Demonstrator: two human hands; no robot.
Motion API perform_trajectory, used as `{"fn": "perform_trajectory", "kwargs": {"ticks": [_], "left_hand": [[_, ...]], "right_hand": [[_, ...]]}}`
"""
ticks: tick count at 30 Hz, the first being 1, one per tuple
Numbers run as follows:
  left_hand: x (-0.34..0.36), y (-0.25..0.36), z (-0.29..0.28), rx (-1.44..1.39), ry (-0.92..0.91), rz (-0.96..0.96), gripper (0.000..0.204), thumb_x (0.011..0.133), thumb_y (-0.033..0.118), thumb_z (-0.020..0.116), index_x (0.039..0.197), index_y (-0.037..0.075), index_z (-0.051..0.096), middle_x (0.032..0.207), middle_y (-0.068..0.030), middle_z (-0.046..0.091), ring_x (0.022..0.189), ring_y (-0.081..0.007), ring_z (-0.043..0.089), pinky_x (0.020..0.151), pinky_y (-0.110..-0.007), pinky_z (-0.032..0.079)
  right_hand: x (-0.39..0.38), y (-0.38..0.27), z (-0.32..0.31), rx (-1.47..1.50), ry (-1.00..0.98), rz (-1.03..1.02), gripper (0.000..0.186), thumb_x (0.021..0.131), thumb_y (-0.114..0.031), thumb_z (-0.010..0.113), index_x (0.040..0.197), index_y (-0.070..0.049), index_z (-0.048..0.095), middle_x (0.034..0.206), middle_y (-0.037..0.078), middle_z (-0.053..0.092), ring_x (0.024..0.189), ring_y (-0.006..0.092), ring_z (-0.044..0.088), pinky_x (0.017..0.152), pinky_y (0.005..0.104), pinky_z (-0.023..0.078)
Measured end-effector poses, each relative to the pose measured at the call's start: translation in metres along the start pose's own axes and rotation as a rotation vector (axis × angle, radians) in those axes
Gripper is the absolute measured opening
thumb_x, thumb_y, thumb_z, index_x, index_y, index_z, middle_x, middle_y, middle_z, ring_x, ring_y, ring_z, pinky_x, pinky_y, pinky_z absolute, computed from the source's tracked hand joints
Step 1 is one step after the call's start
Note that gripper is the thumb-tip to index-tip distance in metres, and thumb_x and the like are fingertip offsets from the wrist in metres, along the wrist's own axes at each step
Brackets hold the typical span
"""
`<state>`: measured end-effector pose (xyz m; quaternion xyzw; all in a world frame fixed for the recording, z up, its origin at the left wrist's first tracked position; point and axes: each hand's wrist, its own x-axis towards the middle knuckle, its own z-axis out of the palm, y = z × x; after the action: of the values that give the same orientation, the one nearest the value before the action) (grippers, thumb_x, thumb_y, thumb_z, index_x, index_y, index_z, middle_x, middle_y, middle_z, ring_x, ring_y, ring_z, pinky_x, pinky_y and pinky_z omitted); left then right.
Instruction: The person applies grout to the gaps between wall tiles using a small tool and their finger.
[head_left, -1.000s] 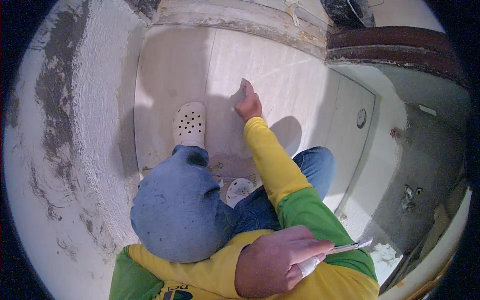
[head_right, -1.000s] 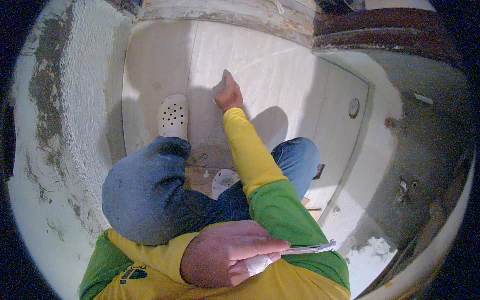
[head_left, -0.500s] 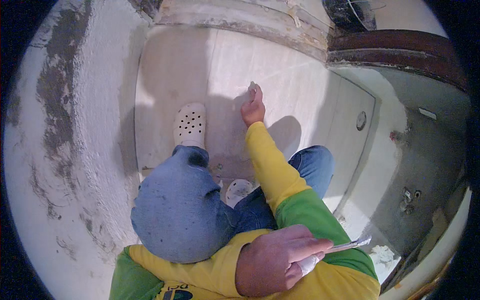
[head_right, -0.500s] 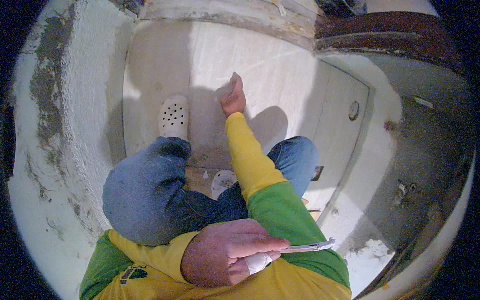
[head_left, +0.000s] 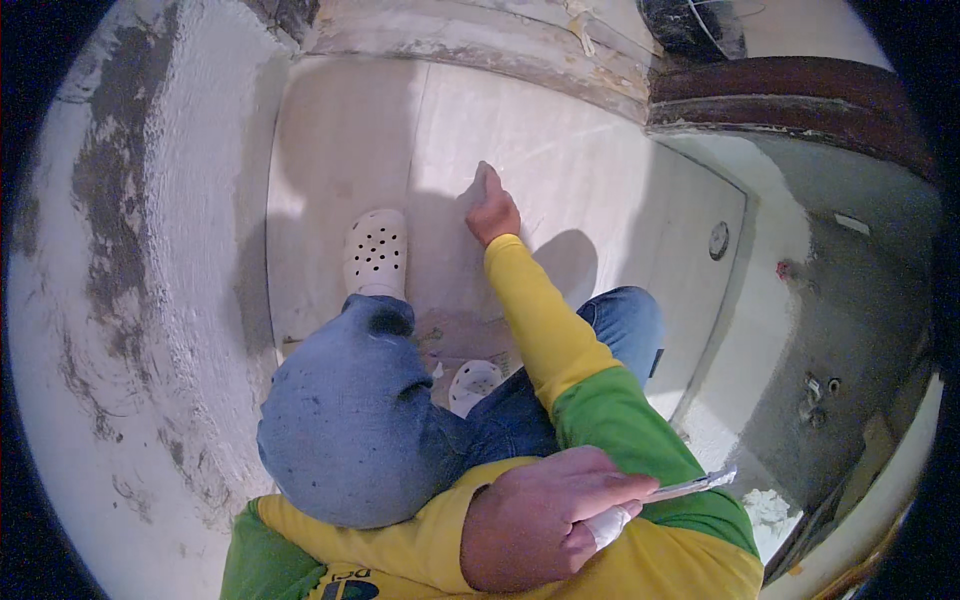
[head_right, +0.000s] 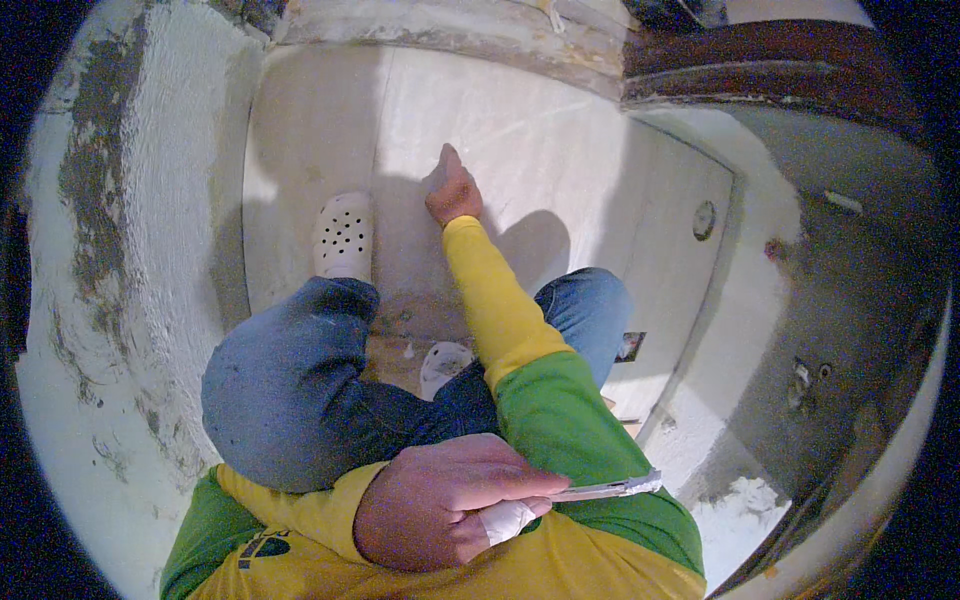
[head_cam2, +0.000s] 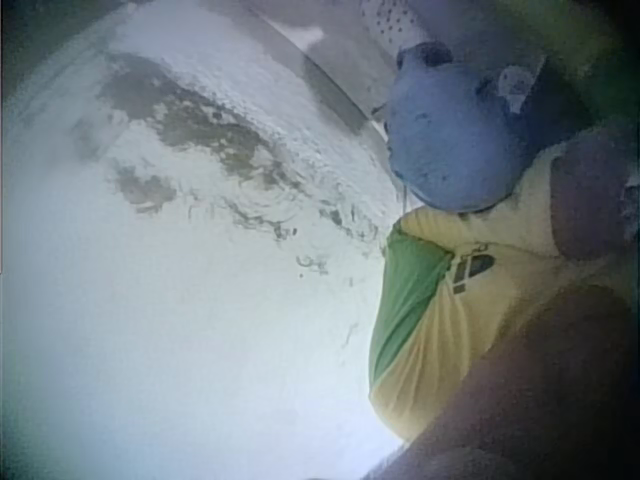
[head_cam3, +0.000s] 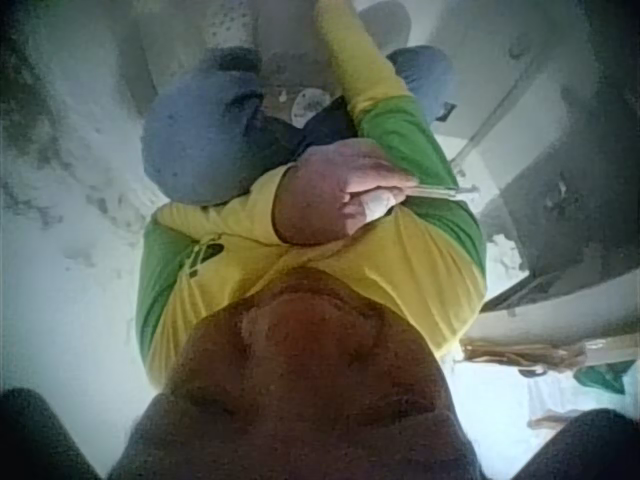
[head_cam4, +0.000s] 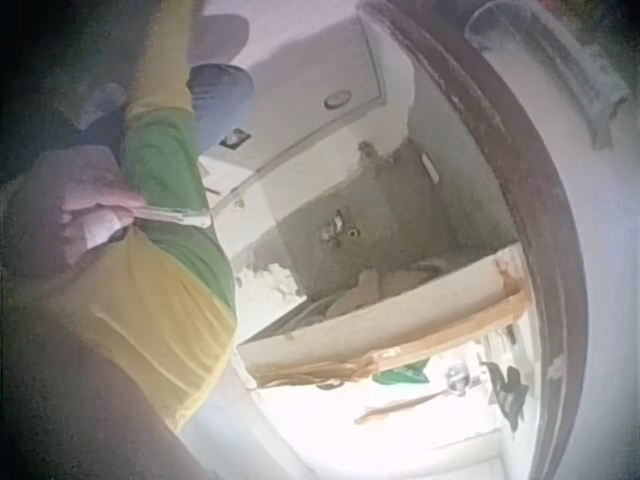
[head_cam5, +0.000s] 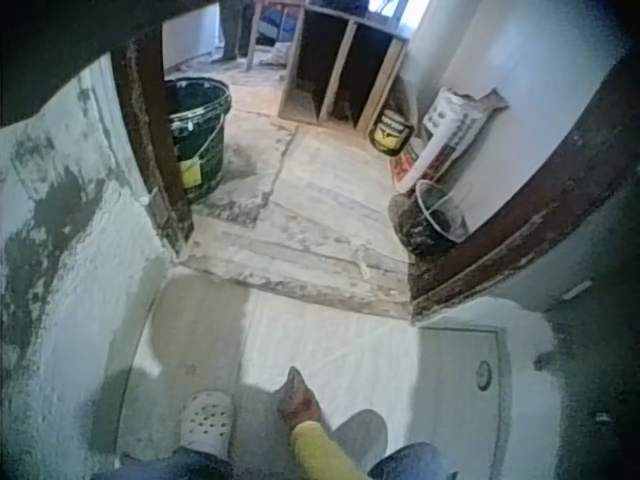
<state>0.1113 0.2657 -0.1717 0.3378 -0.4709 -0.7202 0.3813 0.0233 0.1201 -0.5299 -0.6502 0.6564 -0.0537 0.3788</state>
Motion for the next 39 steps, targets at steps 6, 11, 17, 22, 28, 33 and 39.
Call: {"fn": "perform_trajectory", "kwargs": {"ticks": [6, 11, 17, 22, 28, 33, 39], "left_hand": [[0.005, 0.001, 0.01, -0.028, -0.012, 0.026, 0.032, 0.083, 0.006, 0.064, 0.115, 0.008, 0.064, 0.092, -0.0075, 0.066, 0.085, -0.0248, 0.065, 0.075, -0.032, 0.053], [-0.007, -0.001, 0.004, 0.027, 0.048, -0.038, 0.031, 0.083, 0.006, 0.064, 0.115, 0.008, 0.064, 0.092, -0.0074, 0.066, 0.085, -0.0248, 0.065, 0.075, -0.032, 0.053], [-0.007, 0.002, 0.004, 0.021, 0.056, -0.038, 0.03, 0.084, 0.009, 0.065, 0.113, 0.008, 0.064, 0.092, -0.007, 0.067, 0.085, -0.0247, 0.065, 0.074, -0.033, 0.053], [-0.007, 0.0, 0.005, 0.009, 0.036, -0.024, 0.029, 0.084, 0.008, 0.065, 0.113, 0.008, 0.065, 0.091, -0.007, 0.067, 0.085, -0.0246, 0.065, 0.074, -0.033, 0.053], [-0.005, 0.0, 0.007, 0.007, 0.048, 0.006, 0.03, 0.083, 0.007, 0.066, 0.113, 0.007, 0.065, 0.09, -0.0073, 0.067, 0.083, -0.0248, 0.065, 0.073, -0.033, 0.053], [-0.008, 0.001, 0.004, 0.032, 0.025, -0.06, 0.03, 0.083, 0.007, 0.066, 0.113, 0.008, 0.065, 0.089, -0.0078, 0.067, 0.083, -0.0247, 0.065, 0.073, -0.032, 0.053], [-0.006, -0.002, 0.006, 0.007, 0.1, -0.022, 0.03, 0.083, 0.008, 0.066, 0.113, 0.008, 0.065, 0.089, -0.0085, 0.066, 0.083, -0.0253, 0.065, 0.072, -0.033, 0.053]], "right_hand": [[0.008, 0.04, 0.033, 0.331, -0.024, -0.207, 0.061, 0.073, -0.004, 0.055, 0.133, -0.011, 0.047, 0.114, 0.018, 0.061, 0.104, 0.0306, 0.061, 0.094, 0.0368, 0.046], [-0.032, -0.008, 0.062, 0.277, -0.164, -0.186, 0.046, 0.077, -0.001, 0.053, 0.123, -0.009, 0.056, 0.1, 0.012, 0.067, 0.089, 0.0223, 0.066, 0.083, 0.0319, 0.052], [0.004, 0.028, 0.05, 0.431, 0.206, -0.203, 0.04, 0.08, 0.001, 0.052, 0.12, -0.002, 0.056, 0.101, 0.008, 0.066, 0.092, 0.0162, 0.063, 0.078, 0.0274, 0.051], [0.026, 0.075, 0.032, 0.81, 0.345, 0.117, 0.055, 0.076, 0.007, 0.05, 0.129, -0.004, 0.048, 0.115, 0.009, 0.059, 0.101, 0.0179, 0.058, 0.069, 0.0277, 0.052], [0.025, 0.078, 0.022, 0.795, 0.332, 0.111, 0.059, 0.077, 0.007, 0.048, 0.135, -0.004, 0.041, 0.117, 0.012, 0.059, 0.1, 0.0187, 0.059, 0.066, 0.0282, 0.053], [0.009, 0.033, 0.034, 0.875, 0.112, 0.067, 0.062, 0.075, 0.006, 0.046, 0.135, -0.006, 0.042, 0.113, 0.015, 0.063, 0.105, 0.0235, 0.061, 0.09, 0.0316, 0.048], [0.001, 0.016, 0.032, 0.497, 0.151, -0.059, 0.064, 0.076, 0.003, 0.047, 0.138, -0.009, 0.039, 0.123, 0.019, 0.059, 0.114, 0.0304, 0.058, 0.096, 0.0365, 0.046]]}}
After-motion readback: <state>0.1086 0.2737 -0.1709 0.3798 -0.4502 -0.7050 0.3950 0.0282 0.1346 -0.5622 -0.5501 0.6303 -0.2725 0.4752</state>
